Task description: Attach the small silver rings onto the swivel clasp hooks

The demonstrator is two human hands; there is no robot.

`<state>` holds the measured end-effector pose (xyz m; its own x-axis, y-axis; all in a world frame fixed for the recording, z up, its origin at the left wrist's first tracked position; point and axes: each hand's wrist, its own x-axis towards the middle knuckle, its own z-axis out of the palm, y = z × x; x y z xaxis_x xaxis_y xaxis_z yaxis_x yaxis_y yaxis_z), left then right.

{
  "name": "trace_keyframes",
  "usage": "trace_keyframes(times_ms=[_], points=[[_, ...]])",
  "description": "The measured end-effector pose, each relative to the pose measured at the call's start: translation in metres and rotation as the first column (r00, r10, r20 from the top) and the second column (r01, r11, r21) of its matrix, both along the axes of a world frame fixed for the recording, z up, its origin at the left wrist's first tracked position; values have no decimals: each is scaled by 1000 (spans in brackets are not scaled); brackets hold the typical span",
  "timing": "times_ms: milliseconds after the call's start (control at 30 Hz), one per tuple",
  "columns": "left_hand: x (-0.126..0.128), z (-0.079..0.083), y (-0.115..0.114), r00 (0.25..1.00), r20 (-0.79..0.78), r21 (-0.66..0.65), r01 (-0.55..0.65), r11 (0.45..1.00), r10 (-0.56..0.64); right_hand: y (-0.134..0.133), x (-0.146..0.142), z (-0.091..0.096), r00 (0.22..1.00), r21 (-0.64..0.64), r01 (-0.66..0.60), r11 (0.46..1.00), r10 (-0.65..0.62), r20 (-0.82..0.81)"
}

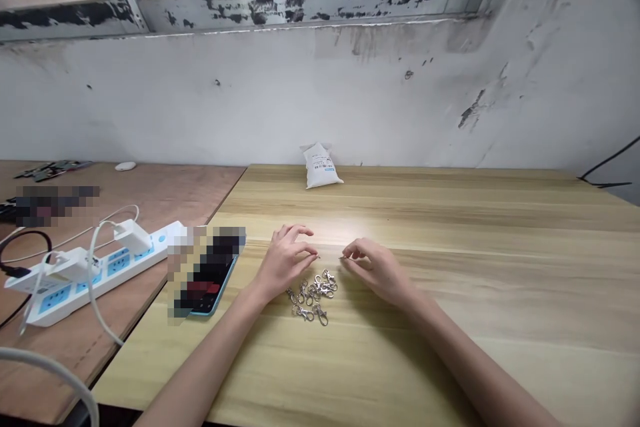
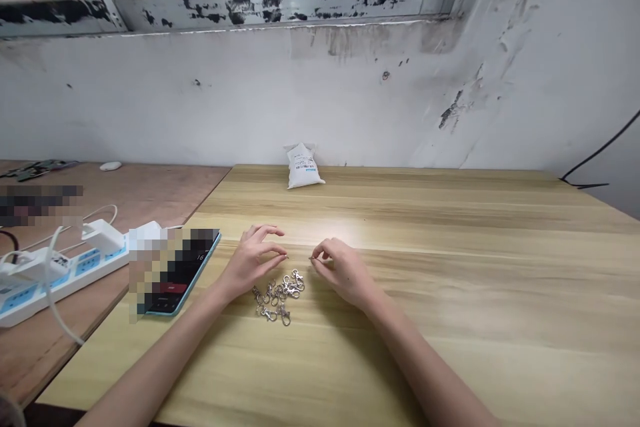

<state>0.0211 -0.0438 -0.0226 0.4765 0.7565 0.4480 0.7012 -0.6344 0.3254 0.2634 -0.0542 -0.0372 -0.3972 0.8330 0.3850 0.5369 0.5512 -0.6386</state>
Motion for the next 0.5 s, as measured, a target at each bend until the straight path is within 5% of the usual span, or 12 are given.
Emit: trace_keyframes(times_ms=[200, 500], points=[[3, 0, -1, 1000, -17, 8, -7, 1000, 8, 5, 8, -5, 958, 276, -15, 961, -66, 279], [9, 3, -6, 997, 72, -2, 6, 1000, -6, -1, -9, -12, 994, 252, 49, 966, -70, 78]])
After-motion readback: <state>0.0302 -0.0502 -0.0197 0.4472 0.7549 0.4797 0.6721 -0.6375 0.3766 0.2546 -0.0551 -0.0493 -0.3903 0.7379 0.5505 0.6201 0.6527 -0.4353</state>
